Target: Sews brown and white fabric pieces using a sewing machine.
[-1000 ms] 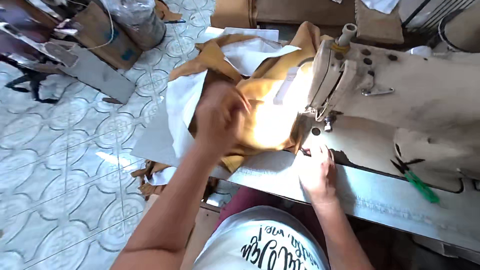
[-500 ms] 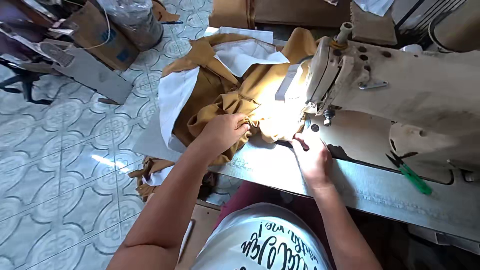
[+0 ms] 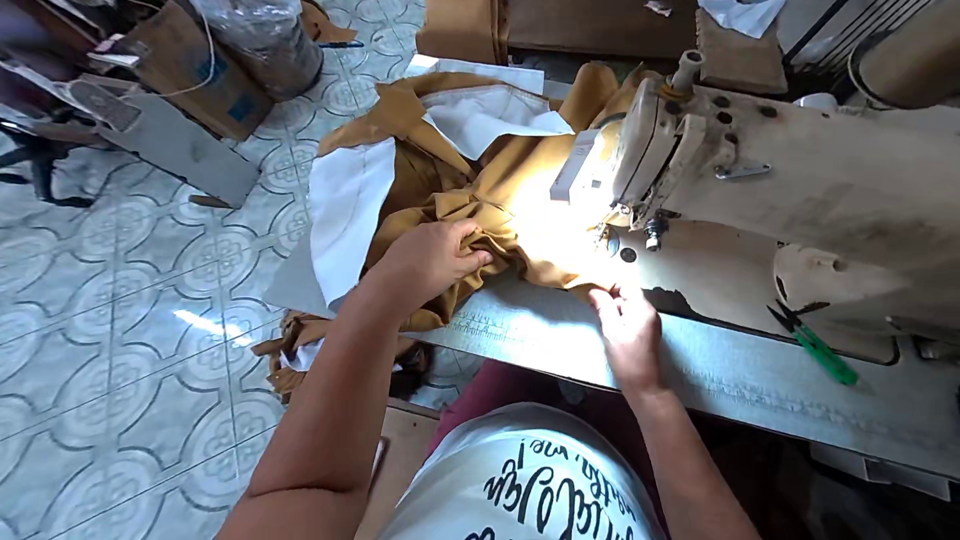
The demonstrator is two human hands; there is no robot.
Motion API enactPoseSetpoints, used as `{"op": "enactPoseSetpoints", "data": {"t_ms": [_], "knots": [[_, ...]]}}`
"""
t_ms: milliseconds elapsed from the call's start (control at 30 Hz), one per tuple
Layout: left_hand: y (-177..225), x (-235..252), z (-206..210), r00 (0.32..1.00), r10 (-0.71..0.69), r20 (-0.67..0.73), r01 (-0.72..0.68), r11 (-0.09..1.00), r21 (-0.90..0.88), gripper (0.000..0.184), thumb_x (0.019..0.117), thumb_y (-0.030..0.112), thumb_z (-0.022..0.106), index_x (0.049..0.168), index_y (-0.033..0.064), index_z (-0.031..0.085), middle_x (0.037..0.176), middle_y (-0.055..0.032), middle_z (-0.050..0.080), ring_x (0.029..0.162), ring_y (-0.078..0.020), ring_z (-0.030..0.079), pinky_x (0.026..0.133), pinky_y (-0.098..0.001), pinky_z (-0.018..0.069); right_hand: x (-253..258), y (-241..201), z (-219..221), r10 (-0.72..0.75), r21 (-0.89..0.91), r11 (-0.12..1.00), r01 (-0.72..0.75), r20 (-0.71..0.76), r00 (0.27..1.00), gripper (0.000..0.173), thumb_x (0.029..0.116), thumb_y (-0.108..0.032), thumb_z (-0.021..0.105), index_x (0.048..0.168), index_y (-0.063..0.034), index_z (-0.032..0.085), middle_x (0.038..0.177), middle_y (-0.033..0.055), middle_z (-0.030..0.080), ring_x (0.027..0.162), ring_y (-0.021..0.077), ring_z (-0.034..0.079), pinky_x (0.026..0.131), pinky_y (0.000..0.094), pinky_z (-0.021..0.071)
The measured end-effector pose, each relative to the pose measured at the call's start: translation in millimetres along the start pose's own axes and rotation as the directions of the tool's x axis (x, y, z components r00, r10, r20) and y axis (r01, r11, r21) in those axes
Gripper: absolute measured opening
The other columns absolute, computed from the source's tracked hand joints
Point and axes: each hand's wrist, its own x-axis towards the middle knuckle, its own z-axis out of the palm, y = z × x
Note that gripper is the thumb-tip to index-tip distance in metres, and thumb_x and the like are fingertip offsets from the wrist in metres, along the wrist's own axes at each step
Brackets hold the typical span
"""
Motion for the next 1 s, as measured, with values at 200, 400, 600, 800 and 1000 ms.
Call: {"op": "enactPoseSetpoints", "data": {"t_ms": [200, 400, 600, 800, 1000], "knots": [[15.6, -17.2, 12.6, 0.913, 0.364, -0.182, -0.34, 0.928, 0.151, 0.087, 0.0731, 0.035, 0.093, 0.146, 0.0081, 0.053, 0.141, -0.0209, 0.057, 0.128, -0.0444, 0.056, 0.099, -0.0684, 0.0459, -19.2, -20.6, -13.1, 0.382, 0.382, 0.813, -0.44, 0.219, 0.898, 0.02, 0.0955, -0.005, 0.069, 0.111, 0.0, 0.058, 0.065, -0.0005, 0.064, 0.045, 0.0015, 0.053, 0.041, 0.0155, 0.0444], [33.7, 8.4, 73.0, 0.617, 0.768, -0.171, -0.71, 0.637, 0.299, 0.016, 0.0981, 0.02, 0.066, 0.109, 0.0208, 0.077, 0.134, -0.0021, 0.068, 0.135, -0.0316, 0.056, 0.113, -0.0799, 0.0158, -22.5, -20.7, -23.8, 0.328, 0.041, 0.941, -0.335, 0.119, 0.937, 0.041, 0.0977, -0.012, 0.066, 0.134, 0.0022, 0.053, 0.077, 0.0032, 0.07, 0.056, 0.0044, 0.065, 0.052, 0.0207, 0.0557], [39.9, -1.3, 70.0, 0.631, 0.747, -0.208, -0.65, 0.656, 0.384, 0.017, 0.098, 0.011, 0.062, 0.096, 0.0193, 0.078, 0.124, -0.0002, 0.071, 0.129, -0.0285, 0.06, 0.111, -0.0826, 0.009, -1.7, -29.4, -9.2, -0.124, -0.373, 0.925, 0.069, -0.128, 0.984, 0.017, 0.0939, -0.01, 0.068, 0.108, -0.0014, 0.068, 0.101, 0.0144, 0.067, 0.081, 0.0217, 0.067, 0.071, 0.036, 0.0577], [36.7, 2.7, 73.0, 0.582, 0.805, -0.117, -0.729, 0.58, 0.363, 0.01, 0.0929, 0.019, 0.07, 0.1, 0.0179, 0.078, 0.131, 0.0061, 0.07, 0.14, -0.0252, 0.052, 0.113, -0.0801, 0.0113, 0.3, -27.1, 6.8, 0.065, -0.422, 0.905, -0.059, 0.0, 0.998, 0.018, 0.0904, -0.013, 0.073, 0.099, 0.0024, 0.07, 0.089, 0.0177, 0.071, 0.078, 0.0304, 0.071, 0.071, 0.0476, 0.0579], [39.0, 11.0, 81.0, 0.619, 0.78, -0.094, -0.722, 0.612, 0.324, 0.029, 0.1026, 0.013, 0.056, 0.122, 0.0251, 0.074, 0.112, -0.0019, 0.073, 0.124, -0.0297, 0.062, 0.113, -0.0804, 0.0139, -2.2, -23.8, -3.0, 0.041, -0.434, 0.899, -0.061, -0.056, 0.998, 0.018, 0.0899, -0.013, 0.074, 0.101, -0.0003, 0.068, 0.074, 0.0098, 0.068, 0.066, 0.0226, 0.068, 0.063, 0.041, 0.0564]]}}
